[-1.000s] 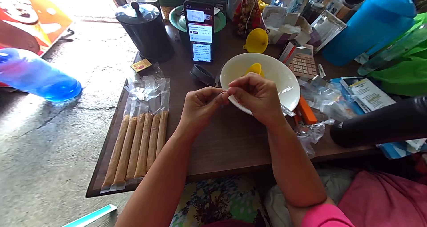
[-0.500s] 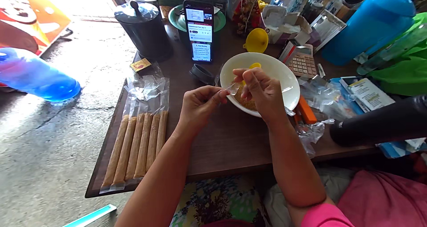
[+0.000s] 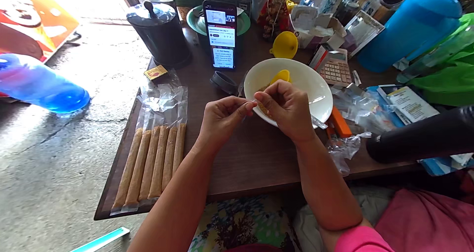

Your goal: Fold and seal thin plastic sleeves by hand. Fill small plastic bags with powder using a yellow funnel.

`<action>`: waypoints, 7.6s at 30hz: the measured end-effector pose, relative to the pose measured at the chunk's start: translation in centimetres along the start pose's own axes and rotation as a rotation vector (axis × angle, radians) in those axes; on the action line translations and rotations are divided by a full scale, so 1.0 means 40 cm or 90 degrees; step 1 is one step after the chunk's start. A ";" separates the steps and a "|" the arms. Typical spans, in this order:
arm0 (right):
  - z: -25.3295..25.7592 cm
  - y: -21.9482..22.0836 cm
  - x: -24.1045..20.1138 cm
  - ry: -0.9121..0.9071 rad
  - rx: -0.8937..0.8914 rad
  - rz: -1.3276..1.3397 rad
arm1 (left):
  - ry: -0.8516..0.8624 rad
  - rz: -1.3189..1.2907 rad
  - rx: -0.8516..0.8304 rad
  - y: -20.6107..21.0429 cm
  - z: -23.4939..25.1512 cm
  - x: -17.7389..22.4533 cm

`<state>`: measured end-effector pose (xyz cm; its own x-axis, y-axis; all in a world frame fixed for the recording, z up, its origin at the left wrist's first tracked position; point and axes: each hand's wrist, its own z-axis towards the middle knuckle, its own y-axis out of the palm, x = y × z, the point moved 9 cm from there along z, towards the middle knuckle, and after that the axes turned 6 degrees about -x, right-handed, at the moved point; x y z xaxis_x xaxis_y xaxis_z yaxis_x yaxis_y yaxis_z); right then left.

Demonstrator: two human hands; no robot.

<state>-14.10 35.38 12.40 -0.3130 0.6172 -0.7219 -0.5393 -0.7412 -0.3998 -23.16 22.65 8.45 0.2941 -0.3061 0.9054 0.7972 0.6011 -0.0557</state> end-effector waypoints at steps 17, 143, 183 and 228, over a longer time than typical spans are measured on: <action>0.004 0.014 -0.014 -0.043 -0.039 0.107 | -0.033 -0.023 0.009 -0.005 0.000 -0.013; -0.006 0.023 -0.013 0.023 -0.038 0.100 | -0.004 -0.132 0.013 -0.006 -0.002 -0.001; -0.002 0.039 -0.038 -0.059 -0.114 0.163 | -0.003 -0.083 -0.024 -0.004 -0.001 -0.001; 0.003 0.041 -0.036 -0.058 -0.164 0.250 | 0.024 -0.102 -0.077 0.014 -0.001 0.014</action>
<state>-14.64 33.30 12.83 -0.5278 0.2900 -0.7984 -0.1585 -0.9570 -0.2428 -22.53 22.78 8.91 0.1755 -0.4197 0.8905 0.8922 0.4503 0.0363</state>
